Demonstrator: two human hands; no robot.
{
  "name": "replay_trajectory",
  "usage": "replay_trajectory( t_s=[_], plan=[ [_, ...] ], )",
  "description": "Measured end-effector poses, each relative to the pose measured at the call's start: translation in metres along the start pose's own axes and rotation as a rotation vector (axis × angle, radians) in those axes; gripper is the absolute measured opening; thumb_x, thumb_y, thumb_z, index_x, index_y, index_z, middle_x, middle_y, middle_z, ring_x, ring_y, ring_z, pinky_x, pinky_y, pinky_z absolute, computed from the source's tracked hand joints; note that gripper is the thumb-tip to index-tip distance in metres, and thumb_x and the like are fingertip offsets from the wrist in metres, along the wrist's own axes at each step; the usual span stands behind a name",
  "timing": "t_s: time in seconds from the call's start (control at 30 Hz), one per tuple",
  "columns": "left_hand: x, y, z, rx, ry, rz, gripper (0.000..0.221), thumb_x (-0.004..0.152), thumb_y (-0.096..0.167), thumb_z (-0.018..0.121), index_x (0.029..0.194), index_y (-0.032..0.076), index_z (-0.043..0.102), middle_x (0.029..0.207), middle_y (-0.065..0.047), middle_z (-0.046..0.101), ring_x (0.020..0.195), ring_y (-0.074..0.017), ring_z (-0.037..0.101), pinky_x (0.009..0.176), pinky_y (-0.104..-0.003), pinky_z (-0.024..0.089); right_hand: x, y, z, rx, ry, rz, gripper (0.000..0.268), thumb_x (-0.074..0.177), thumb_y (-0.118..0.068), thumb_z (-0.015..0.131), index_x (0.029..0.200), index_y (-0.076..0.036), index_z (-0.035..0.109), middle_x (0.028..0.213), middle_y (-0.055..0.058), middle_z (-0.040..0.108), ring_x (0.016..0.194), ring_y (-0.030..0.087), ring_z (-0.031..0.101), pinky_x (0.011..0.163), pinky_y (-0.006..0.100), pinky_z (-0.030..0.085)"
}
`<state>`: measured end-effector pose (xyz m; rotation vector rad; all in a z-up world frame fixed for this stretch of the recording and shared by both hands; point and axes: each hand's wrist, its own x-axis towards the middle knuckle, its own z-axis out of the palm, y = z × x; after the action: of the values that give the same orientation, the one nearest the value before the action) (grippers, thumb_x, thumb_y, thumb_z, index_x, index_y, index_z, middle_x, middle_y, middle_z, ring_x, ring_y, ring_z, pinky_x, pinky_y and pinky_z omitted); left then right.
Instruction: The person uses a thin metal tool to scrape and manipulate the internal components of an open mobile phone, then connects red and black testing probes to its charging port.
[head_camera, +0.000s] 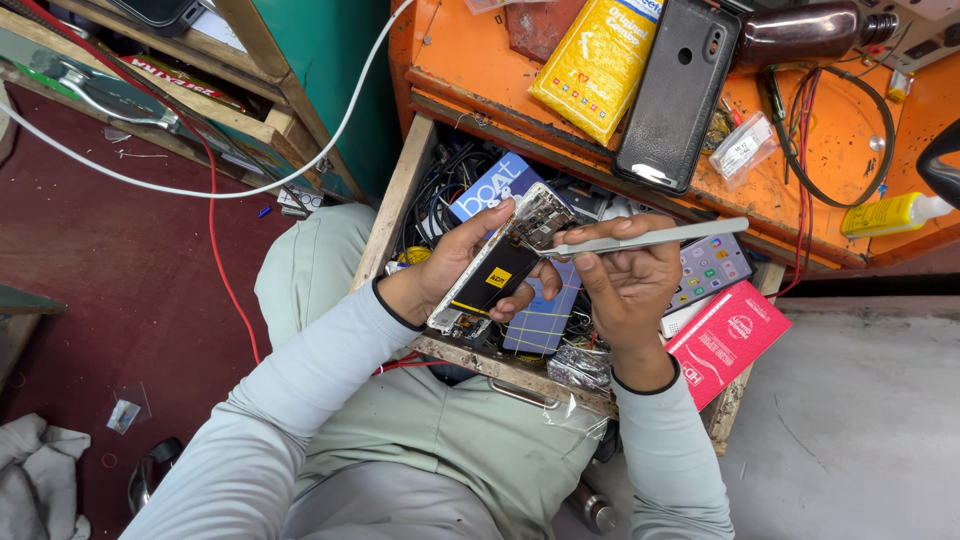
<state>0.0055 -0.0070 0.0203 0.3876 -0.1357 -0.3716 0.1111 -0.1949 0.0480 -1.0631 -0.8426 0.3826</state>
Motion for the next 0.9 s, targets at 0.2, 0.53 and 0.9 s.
replay_trajectory(
  t_s=[0.2, 0.53, 0.9],
  plan=[
    [-0.0014, -0.0001, 0.0021, 0.004, 0.014, -0.02, 0.073, 0.106, 0.068, 0.027, 0.144, 0.011, 0.053, 0.109, -0.026, 0.062, 0.065, -0.0196, 0.058, 0.056, -0.03, 0.05, 0.0018, -0.0009, 0.004, -0.044, -0.008, 0.005, 0.034, 0.104, 0.003, 0.065, 0.127, -0.007, 0.041, 0.116, 0.02, 0.069, 0.115, 0.028, 0.073, 0.092, 0.034, 0.065],
    [-0.0029, -0.0004, 0.0057, 0.077, 0.012, -0.028, 0.083, 0.106, 0.069, 0.027, 0.136, -0.002, 0.055, 0.107, -0.025, 0.063, 0.064, -0.0185, 0.061, 0.055, -0.029, 0.053, 0.0005, 0.0008, 0.0026, -0.02, -0.004, 0.007, 0.037, 0.104, 0.003, 0.067, 0.129, -0.008, 0.043, 0.116, 0.019, 0.069, 0.102, 0.021, 0.073, 0.084, 0.029, 0.064],
    [-0.0035, -0.0008, 0.007, 0.051, -0.007, -0.039, 0.081, 0.108, 0.068, 0.028, 0.136, -0.004, 0.056, 0.107, -0.027, 0.064, 0.061, -0.0173, 0.062, 0.055, -0.026, 0.053, 0.0002, 0.0027, 0.0026, -0.018, 0.02, 0.001, 0.039, 0.102, 0.001, 0.071, 0.127, -0.01, 0.042, 0.115, 0.018, 0.069, 0.098, 0.017, 0.072, 0.082, 0.028, 0.064]
  ],
)
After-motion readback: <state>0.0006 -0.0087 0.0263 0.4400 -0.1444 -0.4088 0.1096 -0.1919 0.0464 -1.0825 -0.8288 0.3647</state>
